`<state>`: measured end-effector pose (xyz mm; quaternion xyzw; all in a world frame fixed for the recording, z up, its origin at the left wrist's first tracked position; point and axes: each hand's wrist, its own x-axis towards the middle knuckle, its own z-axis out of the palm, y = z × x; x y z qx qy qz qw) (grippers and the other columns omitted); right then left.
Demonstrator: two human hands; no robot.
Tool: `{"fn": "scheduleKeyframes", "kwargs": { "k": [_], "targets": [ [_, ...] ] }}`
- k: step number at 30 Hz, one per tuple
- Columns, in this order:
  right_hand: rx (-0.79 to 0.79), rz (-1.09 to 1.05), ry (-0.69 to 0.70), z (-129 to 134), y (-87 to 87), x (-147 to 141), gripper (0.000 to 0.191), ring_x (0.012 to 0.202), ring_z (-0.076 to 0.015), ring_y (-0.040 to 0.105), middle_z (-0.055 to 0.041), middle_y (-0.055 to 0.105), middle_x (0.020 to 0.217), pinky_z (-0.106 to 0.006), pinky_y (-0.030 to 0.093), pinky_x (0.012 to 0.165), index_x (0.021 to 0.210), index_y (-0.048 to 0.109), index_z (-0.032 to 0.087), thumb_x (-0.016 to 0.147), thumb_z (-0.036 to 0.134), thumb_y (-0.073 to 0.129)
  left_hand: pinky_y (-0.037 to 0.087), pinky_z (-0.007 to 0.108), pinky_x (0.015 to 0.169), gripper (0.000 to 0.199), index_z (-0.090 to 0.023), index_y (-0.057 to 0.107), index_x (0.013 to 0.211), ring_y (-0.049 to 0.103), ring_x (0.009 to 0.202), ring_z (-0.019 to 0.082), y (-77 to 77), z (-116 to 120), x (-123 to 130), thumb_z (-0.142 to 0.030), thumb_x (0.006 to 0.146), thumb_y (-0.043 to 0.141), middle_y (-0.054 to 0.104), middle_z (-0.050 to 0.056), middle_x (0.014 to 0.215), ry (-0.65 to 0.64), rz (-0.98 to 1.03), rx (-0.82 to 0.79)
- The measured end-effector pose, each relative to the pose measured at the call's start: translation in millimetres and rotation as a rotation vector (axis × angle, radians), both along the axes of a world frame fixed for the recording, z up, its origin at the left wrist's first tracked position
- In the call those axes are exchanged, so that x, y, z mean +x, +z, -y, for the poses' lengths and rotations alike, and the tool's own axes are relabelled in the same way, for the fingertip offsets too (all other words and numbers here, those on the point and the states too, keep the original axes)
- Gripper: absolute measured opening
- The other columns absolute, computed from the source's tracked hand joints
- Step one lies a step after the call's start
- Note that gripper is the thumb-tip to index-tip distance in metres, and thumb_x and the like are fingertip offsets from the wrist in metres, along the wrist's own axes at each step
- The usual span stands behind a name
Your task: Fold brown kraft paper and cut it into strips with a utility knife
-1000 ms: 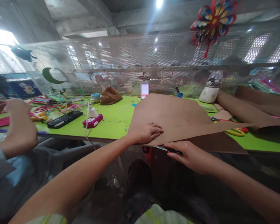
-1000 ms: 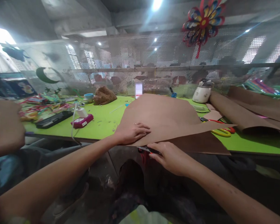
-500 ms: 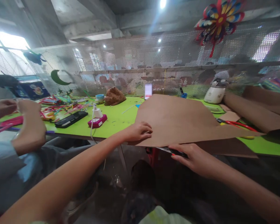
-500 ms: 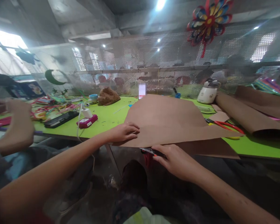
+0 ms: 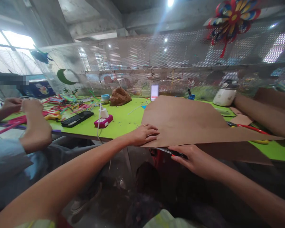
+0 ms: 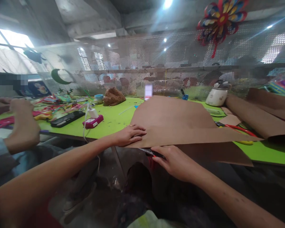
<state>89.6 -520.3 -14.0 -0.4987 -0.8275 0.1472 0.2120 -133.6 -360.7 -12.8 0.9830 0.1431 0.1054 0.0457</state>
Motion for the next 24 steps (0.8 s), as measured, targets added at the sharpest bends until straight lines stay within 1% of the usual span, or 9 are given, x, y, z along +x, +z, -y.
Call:
{"fn": "scheduleKeyframes", "kwargs": {
  "k": [3,7,10,14,21,24],
  "targets": [
    [-0.002,-0.009,0.015,-2,-1.7,-1,0.035,0.107,-0.0257,0.063,-0.0097,0.066,0.119,-0.038,0.049,0.091,0.121,0.063,0.022,0.093,0.036,0.047,0.029,0.040,0.107,0.040,-0.019,0.055,0.126,0.046,0.124,0.022,-2.1,-1,0,-0.040,0.098,0.036,0.056,0.011,0.130,-0.011,0.002,0.016],
    [0.001,-0.011,0.015,-3,-2.0,-5,0.036,0.113,-0.0253,0.060,-0.0087,0.064,0.122,-0.038,0.047,0.094,0.123,0.061,0.021,0.093,0.035,0.048,0.030,0.040,0.107,0.040,-0.018,0.054,0.127,0.046,0.124,0.022,-3.3,-2,-1,-0.038,0.098,0.035,0.055,0.012,0.131,-0.015,-0.004,0.037],
    [-0.015,0.009,0.019,-4,-1.9,-10,0.038,0.111,-0.0259,0.060,-0.0086,0.064,0.123,-0.040,0.047,0.094,0.126,0.060,0.020,0.093,0.035,0.047,0.029,0.040,0.107,0.039,-0.016,0.054,0.127,0.046,0.124,0.022,-3.6,-2,-1,-0.037,0.098,0.037,0.056,0.013,0.130,-0.020,0.004,0.032],
    [-0.025,0.020,0.023,-7,-3.3,-15,0.039,0.110,-0.0268,0.060,-0.0090,0.064,0.123,-0.041,0.046,0.095,0.126,0.059,0.019,0.093,0.035,0.046,0.029,0.041,0.108,0.038,-0.018,0.053,0.127,0.047,0.124,0.022,-4.8,-3,-1,-0.037,0.098,0.037,0.056,0.012,0.130,-0.023,0.022,0.017],
    [-0.011,0.034,0.033,-14,-5.3,-23,0.038,0.110,-0.0272,0.060,-0.0097,0.065,0.121,-0.041,0.045,0.096,0.126,0.060,0.021,0.093,0.035,0.047,0.028,0.038,0.108,0.038,-0.019,0.053,0.128,0.045,0.125,0.021,-5.0,-4,-2,-0.036,0.098,0.038,0.055,0.010,0.132,-0.020,0.014,0.009],
    [-0.010,0.031,0.039,-16,-4.8,-27,0.038,0.111,-0.0271,0.060,-0.0105,0.066,0.120,-0.041,0.045,0.096,0.126,0.059,0.020,0.093,0.035,0.047,0.027,0.039,0.109,0.037,-0.018,0.053,0.127,0.045,0.125,0.021,-4.1,-3,-2,-0.035,0.098,0.039,0.055,0.009,0.131,-0.014,0.014,-0.002]
  ]
}}
